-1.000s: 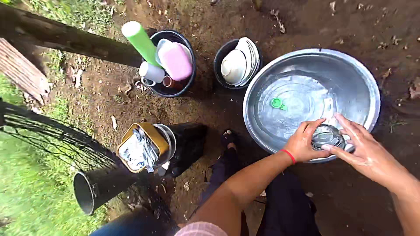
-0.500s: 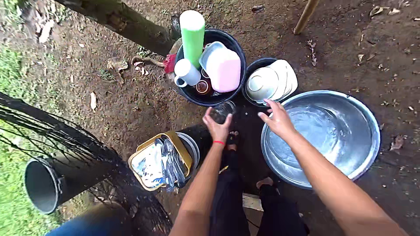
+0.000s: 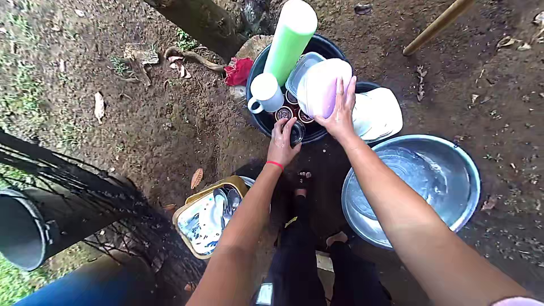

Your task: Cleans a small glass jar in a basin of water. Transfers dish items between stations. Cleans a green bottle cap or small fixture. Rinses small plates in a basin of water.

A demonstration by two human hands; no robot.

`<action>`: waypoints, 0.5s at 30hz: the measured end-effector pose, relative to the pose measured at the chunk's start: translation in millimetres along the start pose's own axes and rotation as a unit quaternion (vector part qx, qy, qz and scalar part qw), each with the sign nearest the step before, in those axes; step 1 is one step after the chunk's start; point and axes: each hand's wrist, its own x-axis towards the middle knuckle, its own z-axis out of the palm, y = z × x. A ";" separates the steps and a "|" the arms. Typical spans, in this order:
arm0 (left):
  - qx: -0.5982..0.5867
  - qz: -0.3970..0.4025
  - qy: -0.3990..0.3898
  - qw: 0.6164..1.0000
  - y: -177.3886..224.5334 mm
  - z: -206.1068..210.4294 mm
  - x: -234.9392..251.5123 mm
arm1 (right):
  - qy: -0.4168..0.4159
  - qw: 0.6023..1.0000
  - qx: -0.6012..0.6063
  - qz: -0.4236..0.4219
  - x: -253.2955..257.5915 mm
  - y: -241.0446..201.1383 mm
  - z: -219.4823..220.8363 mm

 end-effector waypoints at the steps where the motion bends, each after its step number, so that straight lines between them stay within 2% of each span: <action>1: 0.012 0.016 -0.013 1.000 0.5 0.8 4.5 | -0.025 1.000 0.003 -0.009 5.0 5.6 -6.4; 6: 0.071 0.084 -0.074 0.991 6.0 6.7 13.2 | -0.073 0.996 0.026 -0.043 22.6 20.7 -21.1; 11: 0.138 0.075 -0.117 0.981 6.5 10.5 13.4 | -0.071 0.995 0.036 -0.052 26.4 25.9 -23.3; 13: 0.169 0.064 -0.158 0.971 9.3 3.4 17.9 | -0.088 0.995 0.007 -0.037 27.6 21.0 -27.2; 15: 0.157 0.048 -0.157 0.974 11.1 -4.7 21.9 | -0.097 0.994 -0.045 -0.014 27.5 10.7 -31.9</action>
